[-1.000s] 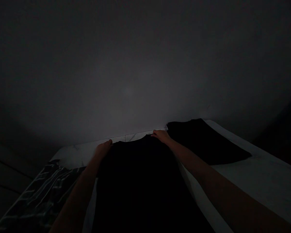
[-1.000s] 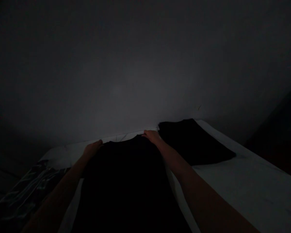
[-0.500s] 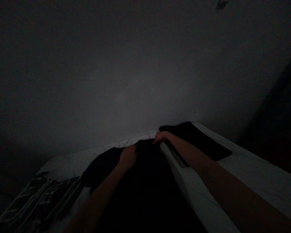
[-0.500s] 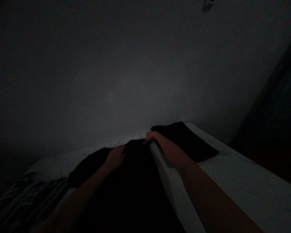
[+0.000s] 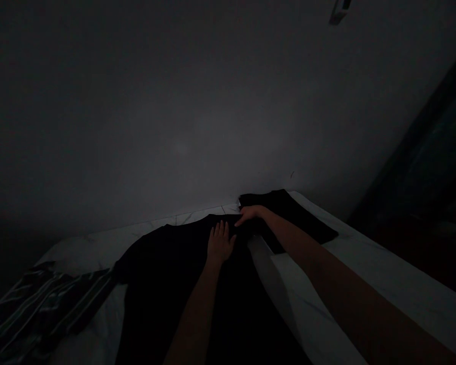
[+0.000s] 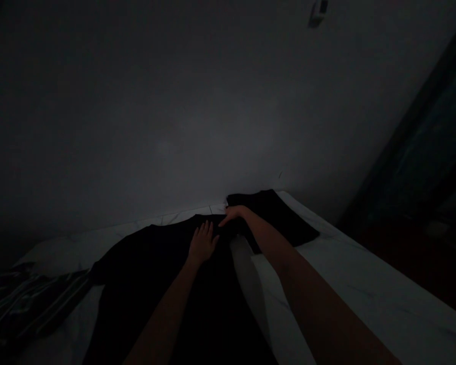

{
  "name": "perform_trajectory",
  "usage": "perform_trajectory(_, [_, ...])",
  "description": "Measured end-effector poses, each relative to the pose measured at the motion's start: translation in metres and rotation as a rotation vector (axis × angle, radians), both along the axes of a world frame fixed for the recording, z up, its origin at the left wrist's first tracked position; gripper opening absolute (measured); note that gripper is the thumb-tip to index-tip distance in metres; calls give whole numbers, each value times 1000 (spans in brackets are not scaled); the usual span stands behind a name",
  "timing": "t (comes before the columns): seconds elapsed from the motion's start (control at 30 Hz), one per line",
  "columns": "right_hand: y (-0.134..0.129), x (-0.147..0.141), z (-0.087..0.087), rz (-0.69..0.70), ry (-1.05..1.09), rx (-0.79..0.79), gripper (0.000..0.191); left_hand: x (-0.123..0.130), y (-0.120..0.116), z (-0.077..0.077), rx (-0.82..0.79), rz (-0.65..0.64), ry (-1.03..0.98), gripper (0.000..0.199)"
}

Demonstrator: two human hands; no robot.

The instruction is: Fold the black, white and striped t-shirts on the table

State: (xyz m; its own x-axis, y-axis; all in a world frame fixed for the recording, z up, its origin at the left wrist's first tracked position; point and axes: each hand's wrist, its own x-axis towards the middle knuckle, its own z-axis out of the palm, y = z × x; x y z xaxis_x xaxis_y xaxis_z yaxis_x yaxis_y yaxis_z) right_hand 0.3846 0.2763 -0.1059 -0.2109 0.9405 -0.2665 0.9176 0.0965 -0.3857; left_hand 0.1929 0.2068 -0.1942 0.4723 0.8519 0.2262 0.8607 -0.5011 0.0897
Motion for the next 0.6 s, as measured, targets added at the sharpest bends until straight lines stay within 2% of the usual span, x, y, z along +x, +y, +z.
perform_trajectory(0.13, [-6,13,7,5,4,4,36,1,-2,2,-8,-6,12,67])
perform_trajectory(0.33, [-21,5,-9,-163,-213,185,32,0,-4,9,-91,-11,39,77])
perform_trajectory(0.47, [-40,-21,-18,-223,-333,368,32,-1,-5,12,-100,-12,35,75])
perform_trajectory(0.6, [-68,-62,-31,-116,-358,503,41,0,-6,15,-49,-41,51,65])
